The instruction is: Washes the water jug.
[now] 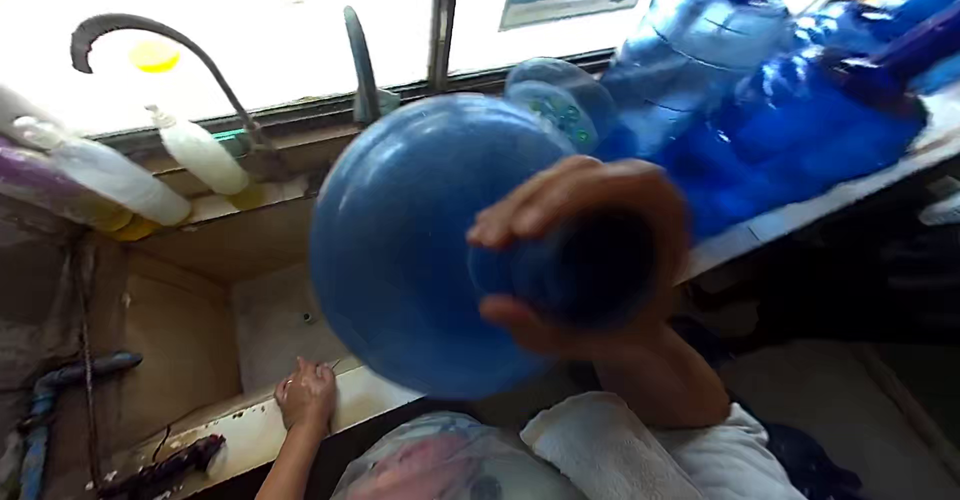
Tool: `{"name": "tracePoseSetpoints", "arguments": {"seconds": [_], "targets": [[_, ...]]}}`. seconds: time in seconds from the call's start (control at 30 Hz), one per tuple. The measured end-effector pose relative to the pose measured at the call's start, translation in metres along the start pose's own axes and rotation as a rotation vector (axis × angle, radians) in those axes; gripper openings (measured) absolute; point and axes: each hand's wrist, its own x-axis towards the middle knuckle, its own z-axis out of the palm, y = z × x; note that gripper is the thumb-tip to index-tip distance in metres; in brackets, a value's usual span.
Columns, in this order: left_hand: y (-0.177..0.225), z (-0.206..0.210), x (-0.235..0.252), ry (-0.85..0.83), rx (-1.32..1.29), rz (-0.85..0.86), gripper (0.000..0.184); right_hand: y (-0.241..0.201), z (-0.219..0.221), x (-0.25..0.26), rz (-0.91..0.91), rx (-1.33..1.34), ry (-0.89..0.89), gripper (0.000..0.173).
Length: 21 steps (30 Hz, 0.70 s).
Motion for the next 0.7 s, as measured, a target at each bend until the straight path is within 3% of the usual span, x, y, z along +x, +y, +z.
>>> {"name": "tracePoseSetpoints", "arguments": {"seconds": [0.23,0.3,0.4,0.53,0.7], "targets": [[-0.001,0.012,0.011,0.088,-0.038,-0.061,0.043,0.281,0.067,-0.081,0.439,-0.094,0.210,0.052],[-0.003,0.017,0.014,0.111,-0.045,-0.066,0.043,0.332,0.084,-0.103,0.709,-0.193,0.130,0.057],[-0.001,0.018,0.016,0.124,-0.058,-0.076,0.043,0.402,0.096,-0.122,1.005,-0.285,-0.156,0.054],[-0.003,0.023,0.019,0.189,-0.052,-0.064,0.046,0.433,0.096,-0.126,0.944,-0.357,-0.290,0.039],[-0.002,0.024,0.019,0.211,-0.047,-0.052,0.048,0.393,0.113,-0.127,1.015,-0.278,-0.307,0.041]]}}
